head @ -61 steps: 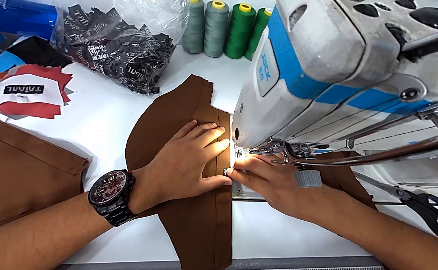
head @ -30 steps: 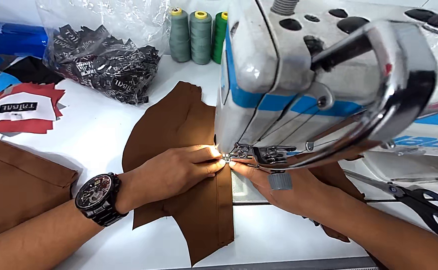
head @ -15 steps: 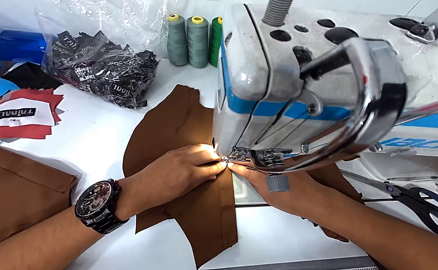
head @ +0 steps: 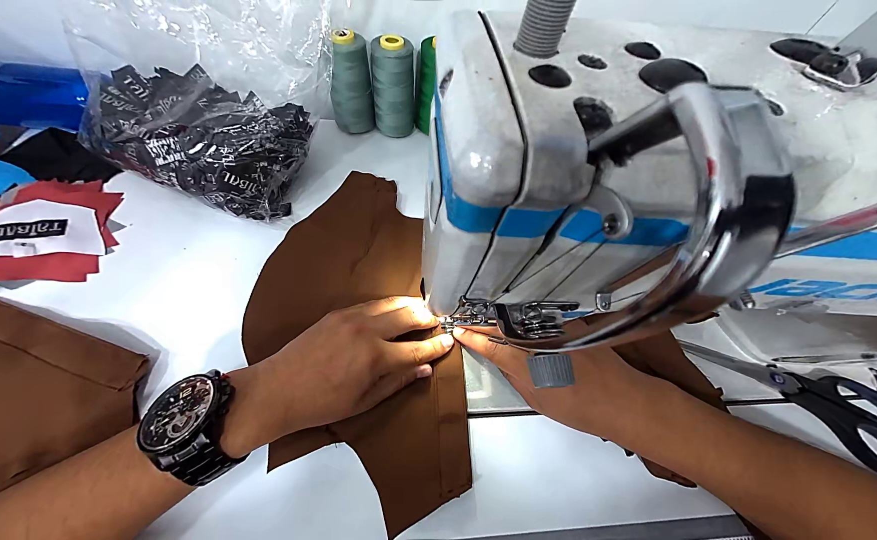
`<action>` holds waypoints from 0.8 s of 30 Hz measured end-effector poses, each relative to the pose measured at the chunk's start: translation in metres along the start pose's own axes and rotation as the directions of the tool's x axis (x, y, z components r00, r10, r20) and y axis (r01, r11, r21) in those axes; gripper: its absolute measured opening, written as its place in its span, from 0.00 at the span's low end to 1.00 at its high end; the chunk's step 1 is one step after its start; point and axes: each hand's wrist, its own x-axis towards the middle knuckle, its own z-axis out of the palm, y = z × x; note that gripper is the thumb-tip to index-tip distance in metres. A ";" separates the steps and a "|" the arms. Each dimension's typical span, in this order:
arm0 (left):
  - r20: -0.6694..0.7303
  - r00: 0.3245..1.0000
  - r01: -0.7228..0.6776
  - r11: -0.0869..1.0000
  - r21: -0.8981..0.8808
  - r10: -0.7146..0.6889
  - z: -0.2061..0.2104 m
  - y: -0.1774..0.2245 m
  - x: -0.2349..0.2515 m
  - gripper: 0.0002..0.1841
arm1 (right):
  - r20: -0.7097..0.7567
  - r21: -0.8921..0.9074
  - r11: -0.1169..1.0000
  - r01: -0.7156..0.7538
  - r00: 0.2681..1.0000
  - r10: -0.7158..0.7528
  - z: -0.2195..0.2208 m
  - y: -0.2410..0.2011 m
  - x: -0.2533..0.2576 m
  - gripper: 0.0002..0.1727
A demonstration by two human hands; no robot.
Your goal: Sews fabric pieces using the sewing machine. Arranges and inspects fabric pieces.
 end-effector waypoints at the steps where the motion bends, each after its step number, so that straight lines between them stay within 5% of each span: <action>1: 0.009 1.000 0.003 1.000 -0.006 -0.003 0.000 0.000 -0.001 0.19 | -0.001 0.006 1.000 -0.002 1.000 0.002 0.001 0.000 0.000 0.18; 24: 0.023 1.000 -0.004 1.000 -0.024 0.004 0.001 -0.001 -0.004 0.19 | -0.005 0.021 0.999 0.031 1.000 -0.031 -0.001 0.005 0.004 0.16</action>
